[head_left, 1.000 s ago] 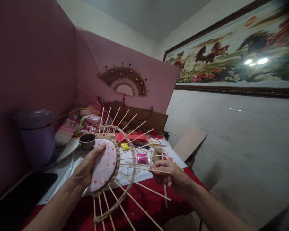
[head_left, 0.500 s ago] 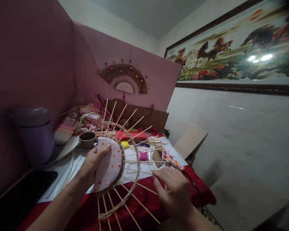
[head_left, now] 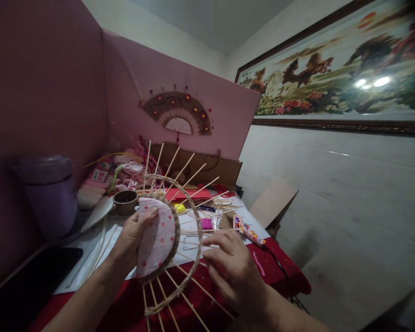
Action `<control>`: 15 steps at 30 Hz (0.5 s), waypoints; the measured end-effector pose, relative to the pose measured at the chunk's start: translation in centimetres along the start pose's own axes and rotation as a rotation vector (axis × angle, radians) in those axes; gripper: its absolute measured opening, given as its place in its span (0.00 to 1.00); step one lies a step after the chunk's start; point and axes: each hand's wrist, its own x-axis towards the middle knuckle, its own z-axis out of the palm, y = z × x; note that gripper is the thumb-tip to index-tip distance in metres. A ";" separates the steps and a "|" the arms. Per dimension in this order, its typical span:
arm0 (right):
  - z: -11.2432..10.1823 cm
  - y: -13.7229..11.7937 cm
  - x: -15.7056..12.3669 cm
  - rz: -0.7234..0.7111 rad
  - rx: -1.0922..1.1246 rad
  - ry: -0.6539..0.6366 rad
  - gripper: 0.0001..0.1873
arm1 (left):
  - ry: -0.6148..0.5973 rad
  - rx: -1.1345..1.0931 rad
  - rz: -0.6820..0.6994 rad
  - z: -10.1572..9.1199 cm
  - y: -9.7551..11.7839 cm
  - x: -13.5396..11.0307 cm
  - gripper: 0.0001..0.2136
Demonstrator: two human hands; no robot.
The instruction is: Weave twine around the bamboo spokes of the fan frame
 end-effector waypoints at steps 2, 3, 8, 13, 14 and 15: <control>-0.2 -0.1 0.1 0.052 -0.038 0.037 0.09 | -0.006 -0.013 0.001 0.0 0.0 0.1 0.06; -0.3 -0.2 0.2 0.075 -0.049 0.048 0.09 | -0.004 -0.020 0.002 0.0 0.0 0.1 0.06; -0.5 -0.4 0.6 0.130 -0.044 0.027 0.06 | -0.023 -0.003 -0.004 -0.2 0.0 0.0 0.08; -0.6 -0.8 1.0 0.141 -0.005 -0.024 0.07 | -0.032 0.011 -0.024 -0.1 -0.1 -0.1 0.12; -0.6 -0.9 1.0 0.155 0.001 -0.023 0.08 | -0.030 0.009 -0.024 -0.1 -0.1 -0.1 0.12; -0.6 -1.0 1.1 0.167 0.007 -0.015 0.08 | -0.029 0.009 -0.024 -0.1 0.0 -0.2 0.12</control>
